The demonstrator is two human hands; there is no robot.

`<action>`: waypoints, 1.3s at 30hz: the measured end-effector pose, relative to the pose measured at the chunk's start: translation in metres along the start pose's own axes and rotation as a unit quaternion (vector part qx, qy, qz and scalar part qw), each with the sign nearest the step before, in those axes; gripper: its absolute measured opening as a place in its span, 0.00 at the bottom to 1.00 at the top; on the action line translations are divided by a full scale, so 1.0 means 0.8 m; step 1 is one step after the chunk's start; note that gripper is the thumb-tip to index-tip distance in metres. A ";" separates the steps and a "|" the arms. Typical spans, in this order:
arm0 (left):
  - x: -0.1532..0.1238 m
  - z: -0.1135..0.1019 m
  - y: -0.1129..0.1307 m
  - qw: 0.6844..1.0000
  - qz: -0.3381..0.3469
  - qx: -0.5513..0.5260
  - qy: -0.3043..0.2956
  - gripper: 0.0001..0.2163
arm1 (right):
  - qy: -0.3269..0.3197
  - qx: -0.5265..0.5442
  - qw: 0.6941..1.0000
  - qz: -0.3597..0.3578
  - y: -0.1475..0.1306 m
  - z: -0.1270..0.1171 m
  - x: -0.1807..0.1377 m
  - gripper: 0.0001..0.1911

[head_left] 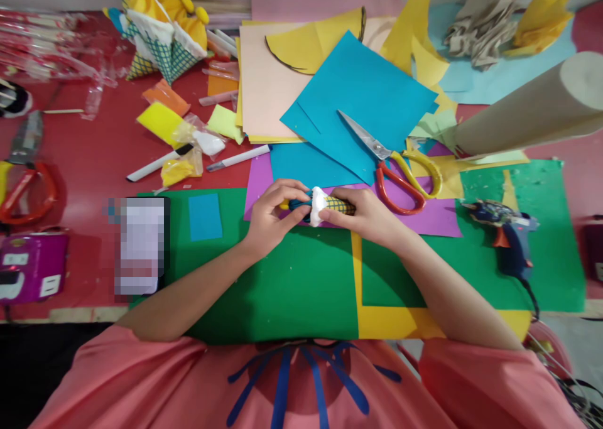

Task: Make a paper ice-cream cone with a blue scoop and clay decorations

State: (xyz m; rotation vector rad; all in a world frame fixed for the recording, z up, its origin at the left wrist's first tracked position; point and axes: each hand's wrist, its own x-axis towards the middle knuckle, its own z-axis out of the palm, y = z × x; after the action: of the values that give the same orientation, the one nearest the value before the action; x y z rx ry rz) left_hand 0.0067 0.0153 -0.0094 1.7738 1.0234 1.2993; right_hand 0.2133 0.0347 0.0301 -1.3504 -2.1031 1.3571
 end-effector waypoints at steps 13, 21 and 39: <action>0.004 0.002 -0.003 0.998 -0.048 -0.039 0.032 0.03 | -0.003 0.042 0.999 -0.017 0.003 0.001 0.001 0.23; 0.006 0.002 -0.012 0.992 -0.079 -0.077 0.068 0.04 | -0.017 0.110 0.993 -0.034 0.008 -0.002 0.003 0.18; 0.004 -0.012 -0.005 0.995 0.021 0.060 0.074 0.12 | 0.093 -0.129 0.987 -0.014 -0.003 0.009 -0.004 0.15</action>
State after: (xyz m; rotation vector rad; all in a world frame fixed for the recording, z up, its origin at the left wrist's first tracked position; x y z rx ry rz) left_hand -0.0025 0.0207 -0.0090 1.8188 1.1740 1.4407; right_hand 0.2088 0.0277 0.0289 -1.4743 -2.2163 0.9312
